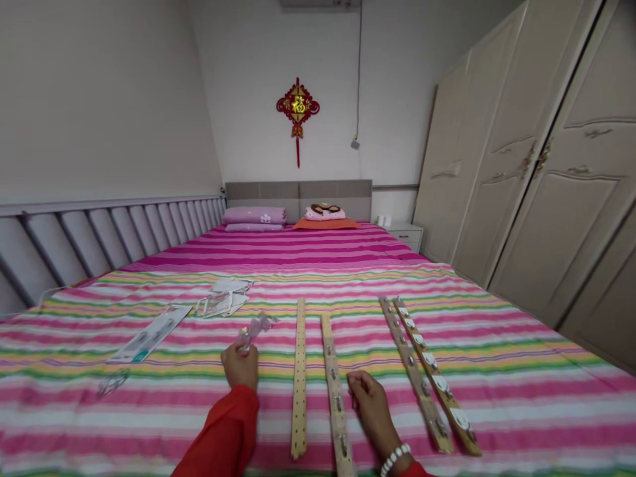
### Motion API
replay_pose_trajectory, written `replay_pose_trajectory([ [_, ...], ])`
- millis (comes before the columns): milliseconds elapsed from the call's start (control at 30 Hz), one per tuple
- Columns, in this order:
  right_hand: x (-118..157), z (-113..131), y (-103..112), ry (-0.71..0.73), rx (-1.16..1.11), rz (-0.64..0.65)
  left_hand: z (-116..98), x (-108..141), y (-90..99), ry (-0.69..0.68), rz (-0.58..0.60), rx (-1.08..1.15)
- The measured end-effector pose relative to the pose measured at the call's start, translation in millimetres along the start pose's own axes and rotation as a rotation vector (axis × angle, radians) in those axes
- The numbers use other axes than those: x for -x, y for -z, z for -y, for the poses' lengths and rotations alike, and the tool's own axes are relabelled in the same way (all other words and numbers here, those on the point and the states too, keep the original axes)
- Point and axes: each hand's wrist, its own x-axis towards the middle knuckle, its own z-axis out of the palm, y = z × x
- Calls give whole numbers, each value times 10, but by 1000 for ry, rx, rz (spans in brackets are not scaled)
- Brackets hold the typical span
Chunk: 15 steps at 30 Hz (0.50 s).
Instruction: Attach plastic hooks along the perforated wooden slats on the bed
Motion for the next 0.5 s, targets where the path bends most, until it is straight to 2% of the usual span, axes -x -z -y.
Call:
replay_pose_trajectory([
  [233, -4, 22, 15, -51, -20, 14, 72, -58, -63, 7, 11, -127],
  [500, -7, 3, 22, -73, -45, 13, 83, -47, -52, 44, -67, 64],
])
